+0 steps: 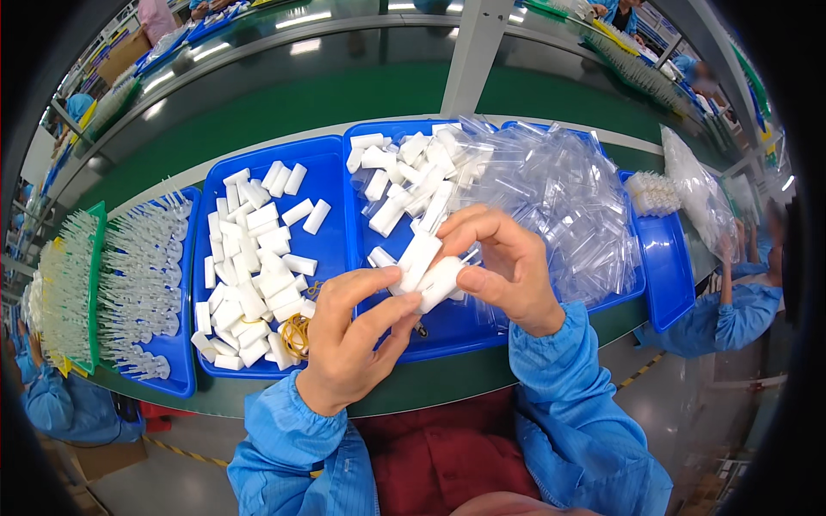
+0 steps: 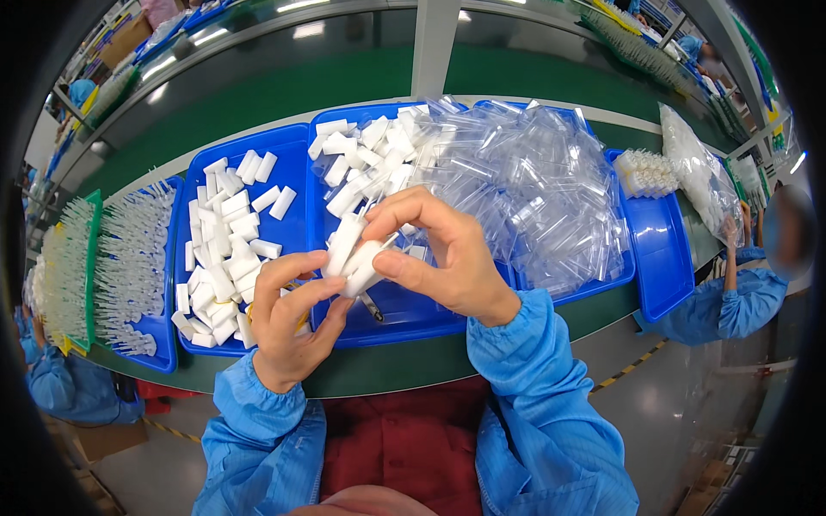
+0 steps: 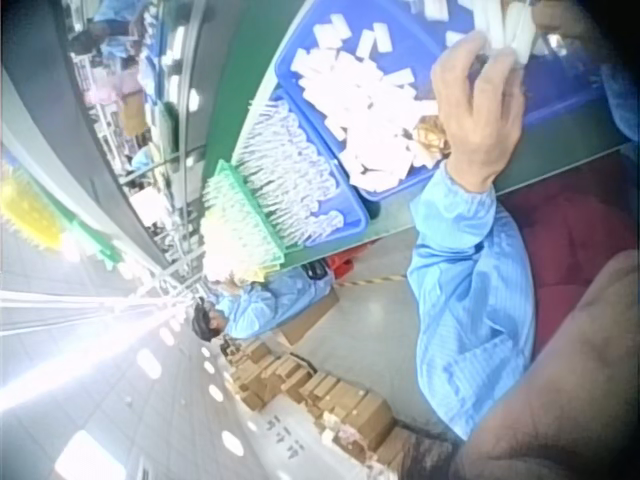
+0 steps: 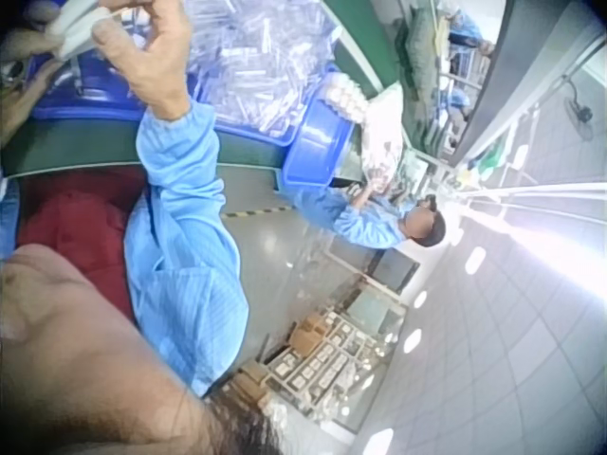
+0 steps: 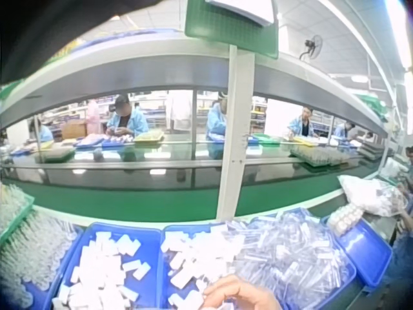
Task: Manually assembling small white components and inserting them into clear plastic tubes at a manufacturing production line.
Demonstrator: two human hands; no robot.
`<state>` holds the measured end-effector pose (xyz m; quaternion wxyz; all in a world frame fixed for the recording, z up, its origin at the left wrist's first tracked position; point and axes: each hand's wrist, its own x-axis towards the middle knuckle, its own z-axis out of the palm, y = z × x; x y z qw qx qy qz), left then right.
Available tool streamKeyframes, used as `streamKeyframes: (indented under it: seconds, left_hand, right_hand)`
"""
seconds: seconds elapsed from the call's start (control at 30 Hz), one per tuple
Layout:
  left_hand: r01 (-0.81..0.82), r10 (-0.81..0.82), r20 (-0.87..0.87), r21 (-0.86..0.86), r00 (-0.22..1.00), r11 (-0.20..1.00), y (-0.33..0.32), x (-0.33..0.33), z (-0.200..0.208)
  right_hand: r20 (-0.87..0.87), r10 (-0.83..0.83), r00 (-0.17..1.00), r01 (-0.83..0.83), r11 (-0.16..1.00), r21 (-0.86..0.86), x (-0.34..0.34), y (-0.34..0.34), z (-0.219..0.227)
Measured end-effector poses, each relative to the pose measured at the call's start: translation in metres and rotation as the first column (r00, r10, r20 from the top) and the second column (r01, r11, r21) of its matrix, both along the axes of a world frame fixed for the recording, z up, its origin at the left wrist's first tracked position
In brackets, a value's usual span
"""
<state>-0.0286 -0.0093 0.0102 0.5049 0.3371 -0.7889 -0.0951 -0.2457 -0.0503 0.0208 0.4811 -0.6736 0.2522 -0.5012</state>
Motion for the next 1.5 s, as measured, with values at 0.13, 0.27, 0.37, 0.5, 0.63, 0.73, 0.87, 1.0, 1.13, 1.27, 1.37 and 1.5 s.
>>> streamKeyframes:
  seconds: [0.13, 0.27, 0.37, 0.5, 0.63, 0.73, 0.87, 1.0, 1.13, 1.27, 1.37, 1.5]
  left_hand:
    - [0.011, -0.009, -0.065, 0.036, 0.998, 0.999, 0.000, 0.000, 0.002]
    - [0.050, -0.037, -0.101, 0.132, 0.994, 0.990, 0.000, 0.001, 0.008]
    - [0.071, -0.061, -0.082, 0.127, 0.995, 0.989, -0.001, 0.002, 0.007]
    - [0.067, -0.062, -0.054, 0.100, 0.997, 0.993, 0.002, 0.004, 0.006]
    - [0.098, -0.094, -0.039, 0.142, 0.995, 0.985, 0.002, 0.004, 0.006]
    - [0.065, -0.061, -0.033, 0.132, 0.998, 0.989, 0.002, 0.003, 0.005]
    - [0.029, -0.021, -0.061, 0.129, 0.998, 0.991, -0.001, 0.001, 0.008]
    - [-0.148, 0.149, -0.020, 0.053, 0.989, 0.988, -0.011, 0.010, 0.005]
    - [-0.153, 0.209, -0.362, 0.177, 0.908, 0.972, -0.016, 0.016, 0.002]
    - [-0.086, 0.182, -0.394, 0.249, 0.901, 0.965, -0.017, 0.019, 0.000]
    - [-0.128, 0.193, -0.354, 0.200, 0.915, 0.971, -0.016, 0.017, -0.001]
    - [-0.164, 0.225, -0.326, 0.204, 0.918, 0.965, -0.015, 0.012, -0.003]
  right_hand:
    - [0.013, 0.023, 1.000, -0.023, 1.000, -0.009, -0.004, 0.000, 0.006]
    - [-0.018, 0.070, 0.997, -0.071, 0.992, -0.101, -0.008, -0.004, 0.007]
    - [-0.149, 0.049, 0.988, -0.066, 0.992, -0.112, -0.011, -0.002, 0.018]
    - [-0.297, 0.029, 0.955, -0.086, 0.980, -0.181, -0.009, 0.001, 0.021]
    - [-0.258, -0.018, 0.966, -0.053, 0.963, -0.265, -0.006, 0.001, 0.014]
    - [-0.252, -0.048, 0.967, -0.014, 0.970, -0.241, 0.002, 0.004, 0.008]
    - [-0.204, -0.048, 0.978, -0.017, 0.951, -0.307, 0.010, 0.002, 0.009]
    - [-0.128, -0.291, 0.948, 0.253, 0.935, -0.247, 0.008, -0.001, 0.004]
    - [-0.414, -0.535, 0.737, 0.325, 0.817, -0.477, -0.007, -0.008, 0.006]
    - [-0.652, -0.528, 0.544, 0.114, 0.817, -0.566, 0.019, 0.009, 0.007]
    - [-0.744, -0.517, 0.423, -0.010, 0.818, -0.575, 0.030, 0.011, -0.010]
    - [-0.712, -0.494, 0.499, 0.030, 0.831, -0.555, 0.022, 0.009, -0.004]
